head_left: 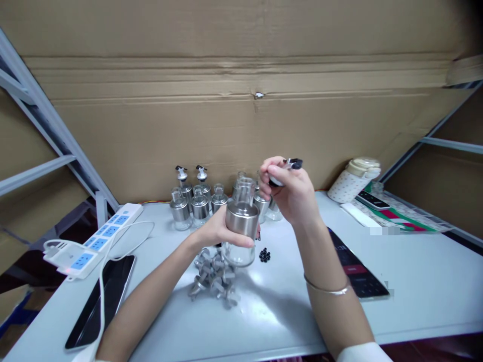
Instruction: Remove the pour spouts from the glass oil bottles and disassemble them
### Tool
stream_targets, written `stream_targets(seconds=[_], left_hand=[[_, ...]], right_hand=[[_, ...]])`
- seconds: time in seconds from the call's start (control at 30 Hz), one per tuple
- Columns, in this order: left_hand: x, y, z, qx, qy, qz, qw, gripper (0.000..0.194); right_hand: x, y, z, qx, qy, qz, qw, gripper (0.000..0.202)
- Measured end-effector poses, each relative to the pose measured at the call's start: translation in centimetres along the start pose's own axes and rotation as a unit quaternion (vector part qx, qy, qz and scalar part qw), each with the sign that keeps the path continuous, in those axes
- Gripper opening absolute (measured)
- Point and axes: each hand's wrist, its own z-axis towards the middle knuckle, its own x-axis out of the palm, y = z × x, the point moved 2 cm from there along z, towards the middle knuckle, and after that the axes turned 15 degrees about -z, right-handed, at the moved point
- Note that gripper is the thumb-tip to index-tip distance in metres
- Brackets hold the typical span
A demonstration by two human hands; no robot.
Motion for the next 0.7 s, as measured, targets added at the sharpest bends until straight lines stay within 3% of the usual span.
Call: stream_targets(seconds=[0.1, 0.2, 0.33, 0.5, 0.7], left_hand=[[-0.4, -0.5, 0.2, 0.025, -0.094, 0.061, 0.993, 0.041], [-0.7, -0.3, 0.4, 0.023, -0.15, 0.067, 0.986, 0.046], [-1.4, 0.9, 0.8, 0.017, -0.222, 0.083, 0.971, 0.054], [-2.9, 0.9, 1.0, 0.071, -0.207, 0.138, 0.966, 0.057], [-5.3, -0.3, -0.1, 0.009, -0.204, 0.164, 0.965, 0.07]], right_hand=[[-0.3, 0.5, -0.6, -0.04, 0.072, -0.171, 0.982, 0.023], [0.1, 0.3, -0.9, -0.06, 0.122, -0.293, 0.946, 0.034], [0.5, -1.2, -0.4, -0.066, 0.116, -0.36, 0.923, 0.038], [1.0, -2.7, 0.2, -0.109, 0.082, -0.376, 0.916, 0.033], [2.6, -4.5, 0.7, -0.137, 0.08, -0.384, 0.91, 0.035]])
